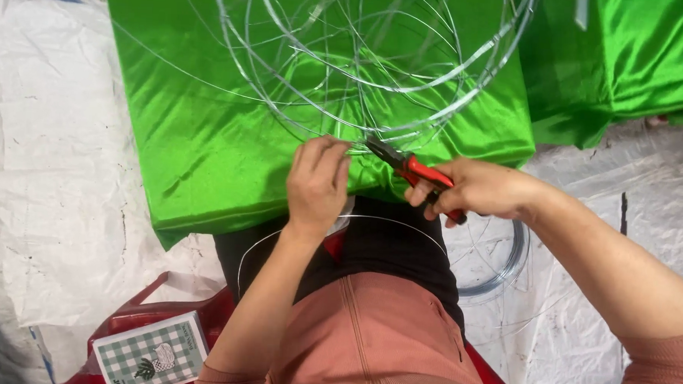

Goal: Assembling a wire cage by positioning and cutting wire segments with pliers.

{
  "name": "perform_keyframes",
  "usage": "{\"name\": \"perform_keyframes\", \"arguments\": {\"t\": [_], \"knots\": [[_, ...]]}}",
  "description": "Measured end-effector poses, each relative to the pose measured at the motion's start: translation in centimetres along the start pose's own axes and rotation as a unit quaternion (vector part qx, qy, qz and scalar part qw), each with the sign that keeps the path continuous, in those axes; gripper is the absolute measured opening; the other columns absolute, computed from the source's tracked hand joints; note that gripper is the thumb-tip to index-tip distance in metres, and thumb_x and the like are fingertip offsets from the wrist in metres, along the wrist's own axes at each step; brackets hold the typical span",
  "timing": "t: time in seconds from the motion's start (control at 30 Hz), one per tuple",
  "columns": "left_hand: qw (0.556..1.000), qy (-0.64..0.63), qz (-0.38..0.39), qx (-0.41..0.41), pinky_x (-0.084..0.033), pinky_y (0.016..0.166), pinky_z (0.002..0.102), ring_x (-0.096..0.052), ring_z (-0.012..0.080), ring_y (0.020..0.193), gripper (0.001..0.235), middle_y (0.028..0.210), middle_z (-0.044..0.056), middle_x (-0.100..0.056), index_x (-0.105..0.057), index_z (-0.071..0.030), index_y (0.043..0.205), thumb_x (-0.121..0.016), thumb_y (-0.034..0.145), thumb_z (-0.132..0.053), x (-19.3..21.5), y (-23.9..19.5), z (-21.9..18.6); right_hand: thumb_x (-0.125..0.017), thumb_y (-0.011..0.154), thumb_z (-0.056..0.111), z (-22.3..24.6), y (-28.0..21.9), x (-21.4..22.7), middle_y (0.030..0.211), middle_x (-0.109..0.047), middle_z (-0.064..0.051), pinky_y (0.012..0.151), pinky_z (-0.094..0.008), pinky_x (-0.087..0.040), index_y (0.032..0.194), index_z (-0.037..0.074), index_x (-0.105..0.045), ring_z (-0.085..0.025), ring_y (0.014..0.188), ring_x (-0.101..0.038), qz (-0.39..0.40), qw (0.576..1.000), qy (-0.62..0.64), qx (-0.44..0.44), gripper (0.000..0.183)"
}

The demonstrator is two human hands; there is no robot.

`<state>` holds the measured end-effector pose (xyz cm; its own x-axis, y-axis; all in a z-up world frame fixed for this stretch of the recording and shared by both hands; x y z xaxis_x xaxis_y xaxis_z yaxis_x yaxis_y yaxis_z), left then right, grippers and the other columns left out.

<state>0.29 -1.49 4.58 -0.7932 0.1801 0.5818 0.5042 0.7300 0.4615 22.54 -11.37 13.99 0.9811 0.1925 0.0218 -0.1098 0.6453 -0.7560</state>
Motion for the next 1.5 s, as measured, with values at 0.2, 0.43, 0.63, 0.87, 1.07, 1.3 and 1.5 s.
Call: {"name": "perform_keyframes", "arguments": {"t": [0.2, 0.43, 0.63, 0.87, 1.07, 1.3, 1.5], "knots": [[0.972, -0.171, -0.071, 0.142, -0.060, 0.072, 0.029, -0.070, 0.0199, 0.085, 0.010, 0.095, 0.000, -0.065, -0.073, -0.012, 0.101, -0.069, 0.094, -0.004, 0.9, -0.6, -1.6, -0.070, 0.082, 0.010, 0.0, -0.4, 0.4, 0.092, -0.081, -0.018, 0.063, -0.039, -0.061, 0.111, 0.006, -0.082, -0.027, 0.077, -0.076, -0.067, 0.972, -0.215, -0.059, 0.032], [0.885, -0.349, -0.100, 0.292, -0.051, 0.071, 0.027, -0.061, 0.0135, 0.079, 0.007, 0.093, 0.005, -0.066, -0.068, -0.005, 0.102, -0.064, 0.099, -0.010, -0.4, -3.1, -3.0, -0.063, 0.083, 0.011, 4.7, -0.5, -0.5, 0.118, -0.082, 0.003, 0.090, -0.028, -0.054, 0.114, 0.015, -0.081, -0.013, 0.102, -0.075, -0.034, 0.940, -0.299, -0.159, 0.036], [0.920, -0.264, 0.002, 0.291, -0.056, 0.068, 0.029, -0.064, 0.0134, 0.087, 0.033, 0.119, 0.001, -0.068, -0.059, -0.015, 0.127, -0.069, 0.095, -0.014, -0.8, -2.5, -0.4, -0.066, 0.084, 0.011, 5.4, -0.4, 0.0, 0.129, -0.082, 0.004, 0.098, -0.031, -0.057, 0.117, 0.015, -0.079, -0.013, 0.114, -0.077, -0.022, 0.929, -0.314, -0.193, 0.036], [0.834, -0.403, 0.012, 0.378, -0.042, 0.054, 0.023, -0.056, 0.0056, 0.064, 0.028, 0.089, -0.002, -0.078, -0.068, -0.014, 0.121, -0.061, 0.101, -0.031, -2.0, -0.2, 0.5, -0.067, 0.083, 0.017, 6.2, 0.0, 0.8, 0.132, -0.082, 0.006, 0.110, -0.031, -0.052, 0.120, 0.019, -0.083, -0.011, 0.124, -0.075, 0.012, 0.924, -0.319, -0.209, 0.040], [0.844, -0.384, 0.011, 0.373, -0.043, 0.047, 0.020, -0.059, 0.0017, 0.052, 0.024, 0.079, -0.003, -0.079, -0.073, -0.014, 0.108, -0.058, 0.102, -0.033, -2.6, 0.5, 0.8, -0.067, 0.085, 0.019, 5.6, 0.0, 1.4, 0.132, -0.082, 0.006, 0.102, -0.033, -0.058, 0.122, 0.019, -0.080, -0.013, 0.116, -0.079, 0.022, 0.913, -0.329, -0.240, 0.039], [0.866, -0.337, 0.021, 0.368, -0.051, 0.052, 0.024, -0.065, 0.0037, 0.051, 0.019, 0.076, -0.005, -0.079, -0.070, -0.015, 0.112, -0.057, 0.103, -0.025, -3.2, 0.3, 1.3, -0.067, 0.086, 0.020, 6.5, 0.6, 1.5, 0.133, -0.083, 0.007, 0.104, -0.032, -0.055, 0.124, 0.022, -0.082, -0.011, 0.121, -0.077, 0.021, 0.909, -0.316, -0.270, 0.041], [0.869, -0.342, 0.012, 0.358, -0.061, 0.066, 0.027, -0.079, 0.0096, 0.071, 0.020, 0.075, -0.004, -0.077, -0.069, -0.015, 0.111, -0.055, 0.104, -0.027, -3.5, 0.1, 1.3, -0.068, 0.084, 0.016, 6.1, 1.1, 2.2, 0.130, -0.084, 0.005, 0.099, -0.032, -0.059, 0.127, 0.018, -0.079, -0.013, 0.113, -0.079, 0.026, 0.914, -0.310, -0.262, 0.045]]}}
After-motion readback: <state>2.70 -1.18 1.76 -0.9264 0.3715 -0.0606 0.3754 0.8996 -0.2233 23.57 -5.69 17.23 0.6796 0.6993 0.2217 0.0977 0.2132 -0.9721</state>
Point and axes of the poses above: each hand's wrist, its own y-axis towards the middle knuckle, its own x-axis out of the back of the hand, z = x × y, the point moved 1 cm from there along y, towards the middle knuckle
